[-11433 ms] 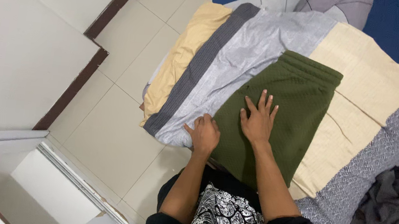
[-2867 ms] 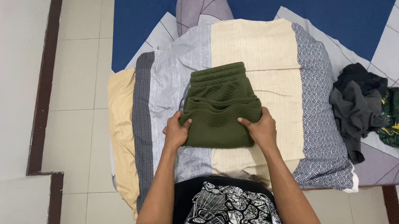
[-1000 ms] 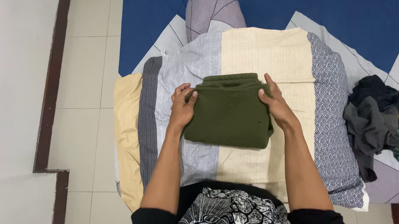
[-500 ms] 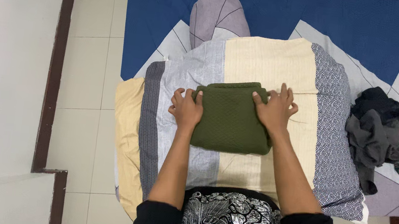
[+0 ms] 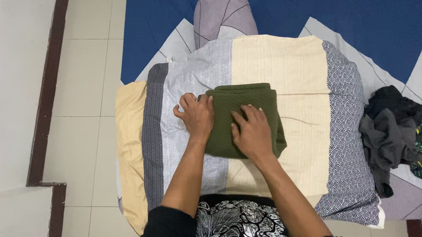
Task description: The person picks up a pair of shorts from a bed, spreads them out flat, and folds them into a rectangular shape before placing them on a shelf in a closet.
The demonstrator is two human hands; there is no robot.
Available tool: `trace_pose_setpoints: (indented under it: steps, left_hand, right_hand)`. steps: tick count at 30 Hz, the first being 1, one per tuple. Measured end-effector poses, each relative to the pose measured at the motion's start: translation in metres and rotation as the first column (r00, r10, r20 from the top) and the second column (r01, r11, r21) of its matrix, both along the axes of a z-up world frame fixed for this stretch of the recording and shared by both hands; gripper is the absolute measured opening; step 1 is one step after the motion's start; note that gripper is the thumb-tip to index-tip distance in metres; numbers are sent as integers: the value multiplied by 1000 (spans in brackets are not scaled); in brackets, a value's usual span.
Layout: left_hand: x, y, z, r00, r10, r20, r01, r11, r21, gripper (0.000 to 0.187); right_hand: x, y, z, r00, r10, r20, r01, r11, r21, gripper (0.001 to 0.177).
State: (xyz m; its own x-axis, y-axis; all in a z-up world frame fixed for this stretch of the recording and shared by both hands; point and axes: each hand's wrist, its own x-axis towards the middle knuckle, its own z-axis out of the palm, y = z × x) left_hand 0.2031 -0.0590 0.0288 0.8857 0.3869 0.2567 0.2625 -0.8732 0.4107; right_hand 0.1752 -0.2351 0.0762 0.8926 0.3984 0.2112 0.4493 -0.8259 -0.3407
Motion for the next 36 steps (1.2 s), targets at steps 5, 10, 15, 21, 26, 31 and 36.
trace_pose_setpoints:
  steps: [5,10,15,21,26,31,36]
  left_hand:
    - [-6,-7,20,999,0,-36,2,998,56,26]
    - [-20,-24,27,990,-126,-61,129,990,49,34]
    - [-21,-39,2,874,-443,202,475,867,-154,40]
    - [-12,-40,1,859,-511,-40,507,858,-88,47]
    - [-7,-39,-8,869,-487,-84,484,873,-55,53]
    - [-3,-37,-9,886,-438,-149,420,897,-138,53]
    - [0,-30,-25,892,-435,-127,411,894,-177,50]
  right_hand:
    - [3,6,0,998,-50,-41,44,990,-133,50]
    - [12,6,-8,994,-104,-22,96,968,-233,53]
    - [23,-9,-27,998,-57,41,64,975,-212,48]
    - [37,-21,-46,999,-22,24,28,970,-240,50]
    - [39,-19,-56,998,-62,16,64,967,-247,51]
    - [44,-16,-62,991,-133,3,131,970,-205,54]
    - [45,-19,-62,989,-145,14,145,980,-135,57]
